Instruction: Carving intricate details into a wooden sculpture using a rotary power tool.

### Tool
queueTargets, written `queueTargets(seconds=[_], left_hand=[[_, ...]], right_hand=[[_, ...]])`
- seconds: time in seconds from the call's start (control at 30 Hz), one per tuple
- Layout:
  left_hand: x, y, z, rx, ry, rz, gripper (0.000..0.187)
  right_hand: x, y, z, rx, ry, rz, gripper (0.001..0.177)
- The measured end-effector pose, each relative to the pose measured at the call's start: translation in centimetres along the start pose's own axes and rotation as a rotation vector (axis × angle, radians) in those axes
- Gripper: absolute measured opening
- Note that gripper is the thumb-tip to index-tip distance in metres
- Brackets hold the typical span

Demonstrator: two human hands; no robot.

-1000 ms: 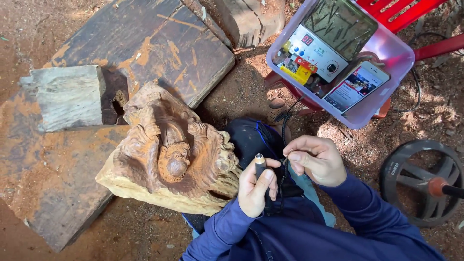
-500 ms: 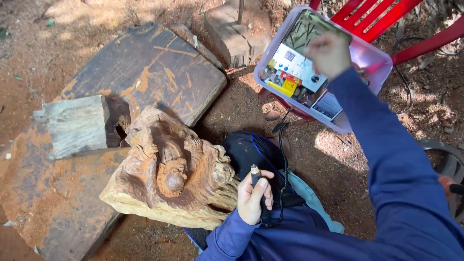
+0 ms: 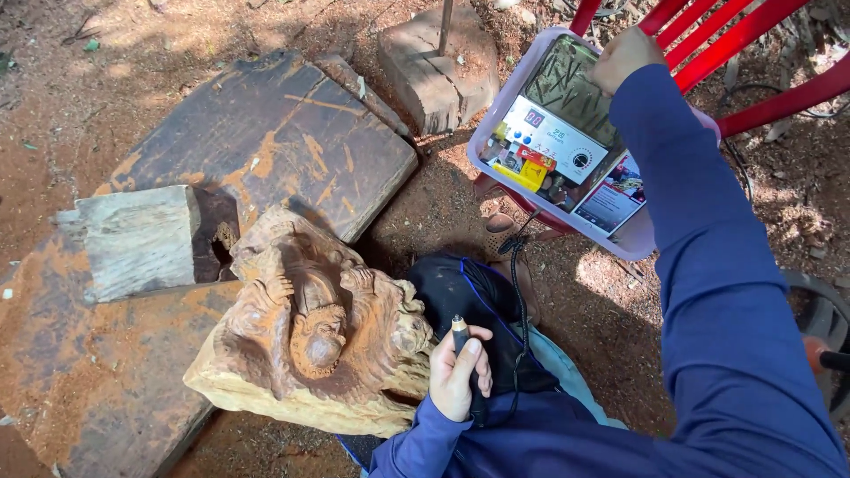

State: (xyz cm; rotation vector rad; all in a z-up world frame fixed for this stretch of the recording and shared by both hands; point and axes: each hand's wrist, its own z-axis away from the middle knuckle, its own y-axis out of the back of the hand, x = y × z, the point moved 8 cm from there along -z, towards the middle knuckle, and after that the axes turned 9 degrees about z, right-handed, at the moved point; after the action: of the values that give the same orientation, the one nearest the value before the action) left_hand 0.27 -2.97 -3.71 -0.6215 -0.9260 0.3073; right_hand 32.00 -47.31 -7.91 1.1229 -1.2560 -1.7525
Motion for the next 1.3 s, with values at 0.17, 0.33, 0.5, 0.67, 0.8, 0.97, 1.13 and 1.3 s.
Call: queueTargets(seconds=[0.17,0.33,0.5,0.67,0.8,0.97,1.13,1.3], left_hand=[[-0.1,-0.4,-0.1,-0.026,-0.001,0.003,0.027],[0.0,0.0,0.1,-0.012,-0.004,-0.02,0.027],[-0.2,0.1,0.0,-0.017,-0.004,-0.014,0.027],[-0.5,0.4,0.0,-0.014,-0.008,-0.012,0.027],[-0.4,0.5,0.1,-0.011,-0.02,-0.015,0.027],[0.1,0.1,0.3,-0.021,-0.09,-0.048,0.012],[-0.2,-1.7,0.8,-0.045,-0.05,0.012,0.017],[0.6,-3.0,2.0,-0.083,-0.122,-0.008,0.01]], right_hand=[[-1.4,-0.4,2.0,-0.151,-0.176,-0.147,0.023],[-1.1,-1.9,1.0,-0.16,-0.19,-0.104,0.022],[-0.7,-2.8,0.1,-0.094,-0.135,0.034,0.023],[-1.6,-2.6,0.9,-0.095,-0.154,0.126,0.036],[-2.6,1.7,3.1,0.013,-0.109,-0.056,0.025],[-10.4,6.6,17.3,-0.066,0.413,-0.476,0.005],[-16.6,3.4,34.5,-0.455,0.545,-0.943,0.012],[-16.7,1.8,38.5,-0.511,0.492,-1.111,0.012]])
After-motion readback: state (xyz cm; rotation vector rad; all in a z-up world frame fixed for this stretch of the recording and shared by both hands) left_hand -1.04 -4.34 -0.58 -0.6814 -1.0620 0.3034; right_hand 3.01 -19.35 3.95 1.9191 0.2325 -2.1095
